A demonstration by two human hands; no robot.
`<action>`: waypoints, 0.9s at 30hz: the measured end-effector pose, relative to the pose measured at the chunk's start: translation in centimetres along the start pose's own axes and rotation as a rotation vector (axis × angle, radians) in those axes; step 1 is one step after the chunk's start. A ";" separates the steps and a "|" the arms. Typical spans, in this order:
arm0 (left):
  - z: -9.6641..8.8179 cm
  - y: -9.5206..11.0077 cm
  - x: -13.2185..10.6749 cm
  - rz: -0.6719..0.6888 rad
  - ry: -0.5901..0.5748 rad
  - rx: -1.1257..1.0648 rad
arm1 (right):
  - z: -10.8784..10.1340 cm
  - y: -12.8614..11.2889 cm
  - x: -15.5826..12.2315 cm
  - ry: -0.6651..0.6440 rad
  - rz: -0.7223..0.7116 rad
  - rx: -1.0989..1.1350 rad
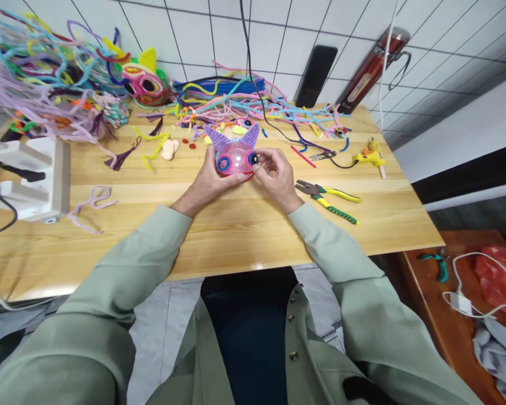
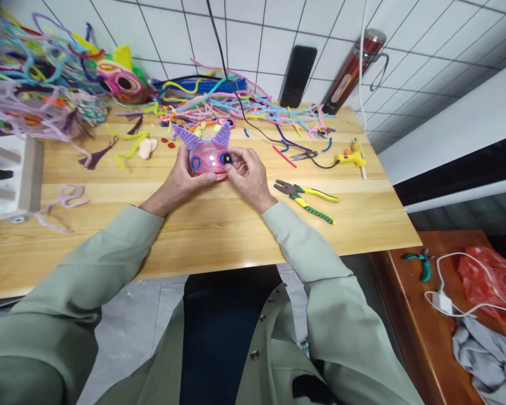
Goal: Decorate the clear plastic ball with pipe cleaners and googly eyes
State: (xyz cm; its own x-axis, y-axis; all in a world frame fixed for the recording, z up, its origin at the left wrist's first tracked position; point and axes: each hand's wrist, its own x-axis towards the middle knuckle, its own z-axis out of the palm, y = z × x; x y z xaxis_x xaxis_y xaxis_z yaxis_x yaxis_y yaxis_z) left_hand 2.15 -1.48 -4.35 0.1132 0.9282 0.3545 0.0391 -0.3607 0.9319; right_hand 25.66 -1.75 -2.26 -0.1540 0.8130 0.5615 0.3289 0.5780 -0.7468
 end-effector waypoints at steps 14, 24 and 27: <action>0.1 -0.2 -0.3 0.007 0.016 0.058 | 0.1 0.0 0.1 0.024 0.005 0.005; 0.5 0.7 -0.3 0.053 0.024 0.168 | -0.8 -0.1 1.0 0.043 0.143 0.059; 0.6 1.1 -0.4 0.055 0.066 0.211 | -2.9 0.4 2.4 0.050 0.234 -0.040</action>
State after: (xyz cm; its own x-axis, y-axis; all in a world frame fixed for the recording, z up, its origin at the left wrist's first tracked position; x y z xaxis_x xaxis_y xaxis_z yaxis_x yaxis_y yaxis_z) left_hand 2.78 -2.32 -3.47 0.0562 0.9082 0.4148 0.2426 -0.4154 0.8767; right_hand 28.14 0.24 -0.17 -0.0229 0.9194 0.3927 0.3868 0.3704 -0.8445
